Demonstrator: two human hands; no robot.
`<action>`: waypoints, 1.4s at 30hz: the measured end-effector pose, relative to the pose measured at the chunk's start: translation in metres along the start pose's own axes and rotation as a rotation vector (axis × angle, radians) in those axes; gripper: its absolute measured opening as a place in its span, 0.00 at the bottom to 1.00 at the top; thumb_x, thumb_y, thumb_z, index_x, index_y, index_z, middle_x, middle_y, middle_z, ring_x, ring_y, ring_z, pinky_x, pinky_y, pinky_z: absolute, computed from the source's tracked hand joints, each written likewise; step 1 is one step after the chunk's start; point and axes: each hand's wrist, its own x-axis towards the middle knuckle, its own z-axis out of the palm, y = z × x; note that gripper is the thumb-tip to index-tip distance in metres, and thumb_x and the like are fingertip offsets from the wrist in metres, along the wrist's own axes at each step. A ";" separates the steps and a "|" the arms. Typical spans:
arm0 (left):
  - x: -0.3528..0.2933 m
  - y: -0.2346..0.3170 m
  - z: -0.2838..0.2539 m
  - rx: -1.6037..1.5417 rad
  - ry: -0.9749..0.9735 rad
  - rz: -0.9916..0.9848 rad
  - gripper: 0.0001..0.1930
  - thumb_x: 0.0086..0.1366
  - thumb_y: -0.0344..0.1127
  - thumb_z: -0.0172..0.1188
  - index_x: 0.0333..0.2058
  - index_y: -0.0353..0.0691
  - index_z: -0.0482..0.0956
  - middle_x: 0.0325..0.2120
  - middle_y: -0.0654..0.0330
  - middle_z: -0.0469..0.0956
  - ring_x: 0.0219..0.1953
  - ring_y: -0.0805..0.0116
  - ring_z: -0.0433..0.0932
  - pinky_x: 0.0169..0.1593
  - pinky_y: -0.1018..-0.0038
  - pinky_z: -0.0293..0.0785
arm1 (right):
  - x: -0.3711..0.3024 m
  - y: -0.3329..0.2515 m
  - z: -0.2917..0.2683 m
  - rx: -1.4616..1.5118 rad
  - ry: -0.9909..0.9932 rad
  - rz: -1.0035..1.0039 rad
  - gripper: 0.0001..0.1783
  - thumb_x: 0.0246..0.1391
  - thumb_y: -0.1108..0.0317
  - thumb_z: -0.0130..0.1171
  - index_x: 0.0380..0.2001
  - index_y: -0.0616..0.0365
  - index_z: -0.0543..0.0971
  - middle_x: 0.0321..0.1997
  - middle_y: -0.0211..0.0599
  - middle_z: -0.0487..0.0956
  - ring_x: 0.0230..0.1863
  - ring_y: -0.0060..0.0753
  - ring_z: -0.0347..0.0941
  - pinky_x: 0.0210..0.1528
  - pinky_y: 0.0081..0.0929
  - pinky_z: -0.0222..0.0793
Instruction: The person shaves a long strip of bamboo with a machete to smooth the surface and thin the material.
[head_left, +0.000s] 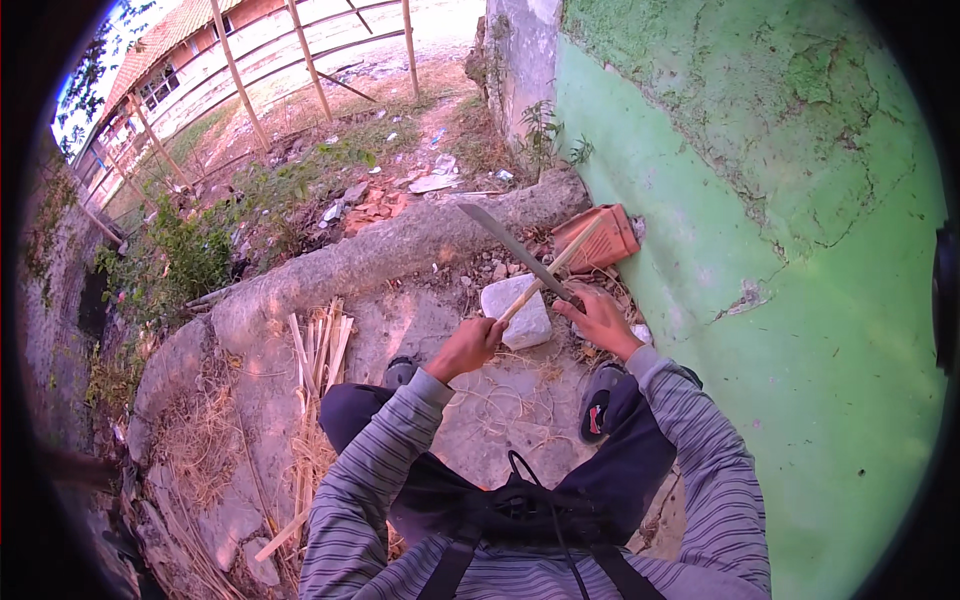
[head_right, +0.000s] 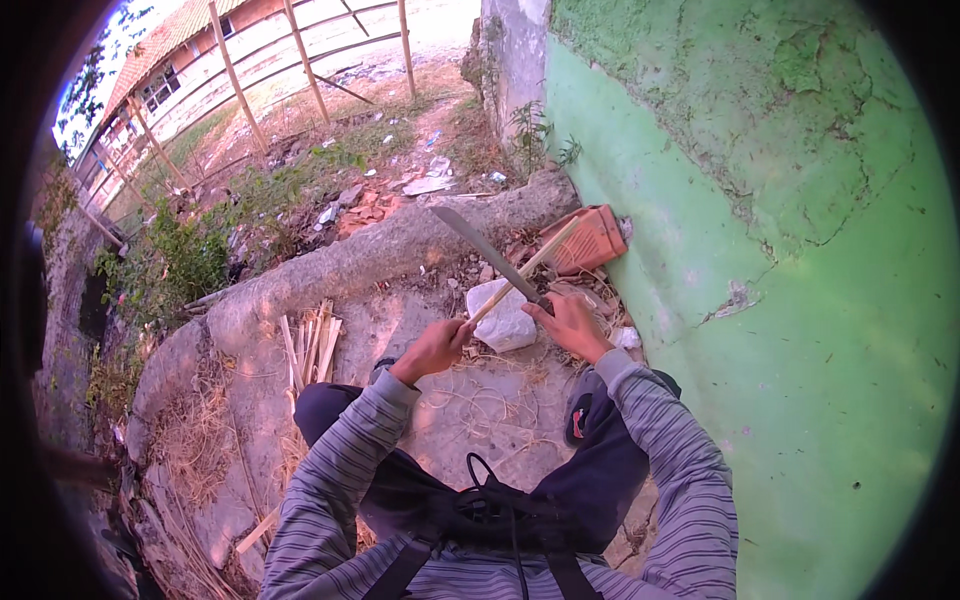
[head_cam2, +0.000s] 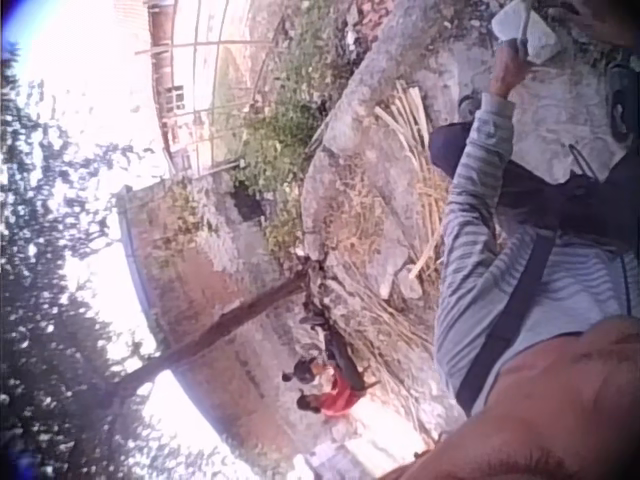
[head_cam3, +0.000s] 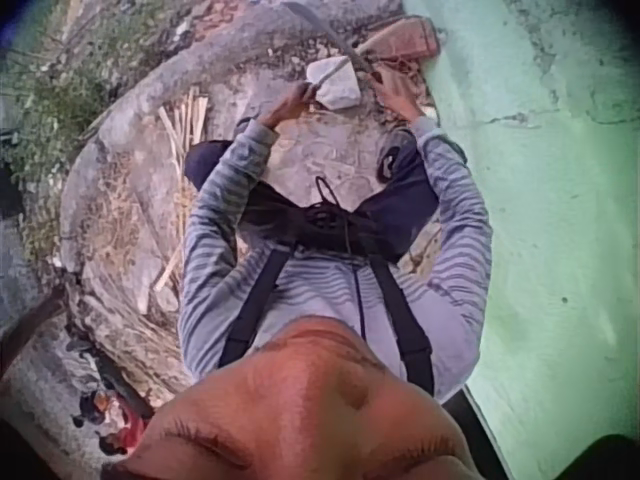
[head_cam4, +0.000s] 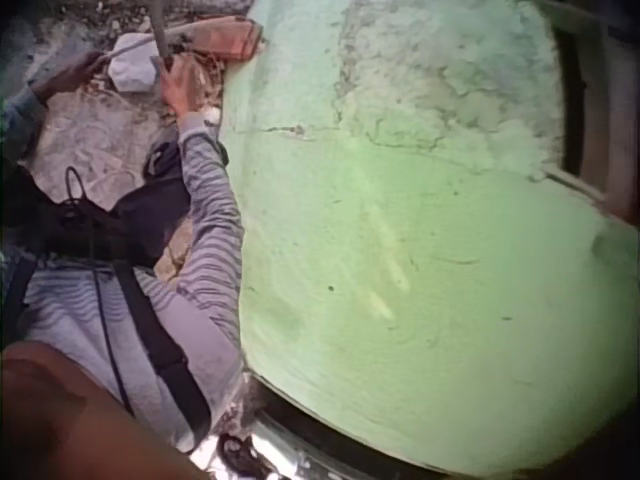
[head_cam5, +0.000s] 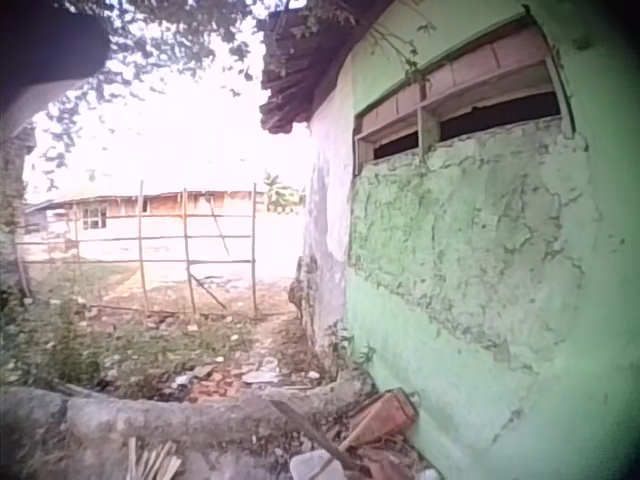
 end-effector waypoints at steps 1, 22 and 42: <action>-0.003 -0.001 0.001 0.047 0.026 -0.008 0.20 0.77 0.41 0.51 0.29 0.31 0.76 0.18 0.44 0.73 0.18 0.43 0.70 0.27 0.52 0.66 | -0.004 -0.003 0.008 0.001 -0.049 0.026 0.41 0.61 0.29 0.55 0.34 0.66 0.82 0.25 0.54 0.80 0.31 0.59 0.80 0.36 0.50 0.71; -0.022 -0.032 0.028 0.314 0.060 -0.121 0.18 0.75 0.42 0.54 0.33 0.31 0.82 0.27 0.38 0.79 0.32 0.34 0.79 0.36 0.45 0.72 | -0.033 -0.044 0.054 0.038 -0.310 0.127 0.40 0.67 0.33 0.48 0.32 0.66 0.84 0.22 0.61 0.79 0.31 0.65 0.80 0.35 0.54 0.74; -0.022 -0.029 0.031 0.357 0.114 -0.076 0.20 0.75 0.43 0.54 0.31 0.32 0.81 0.25 0.39 0.79 0.31 0.35 0.80 0.36 0.46 0.74 | -0.040 -0.059 0.064 0.107 -0.272 0.060 0.39 0.69 0.35 0.48 0.34 0.67 0.83 0.22 0.59 0.78 0.27 0.64 0.79 0.32 0.52 0.71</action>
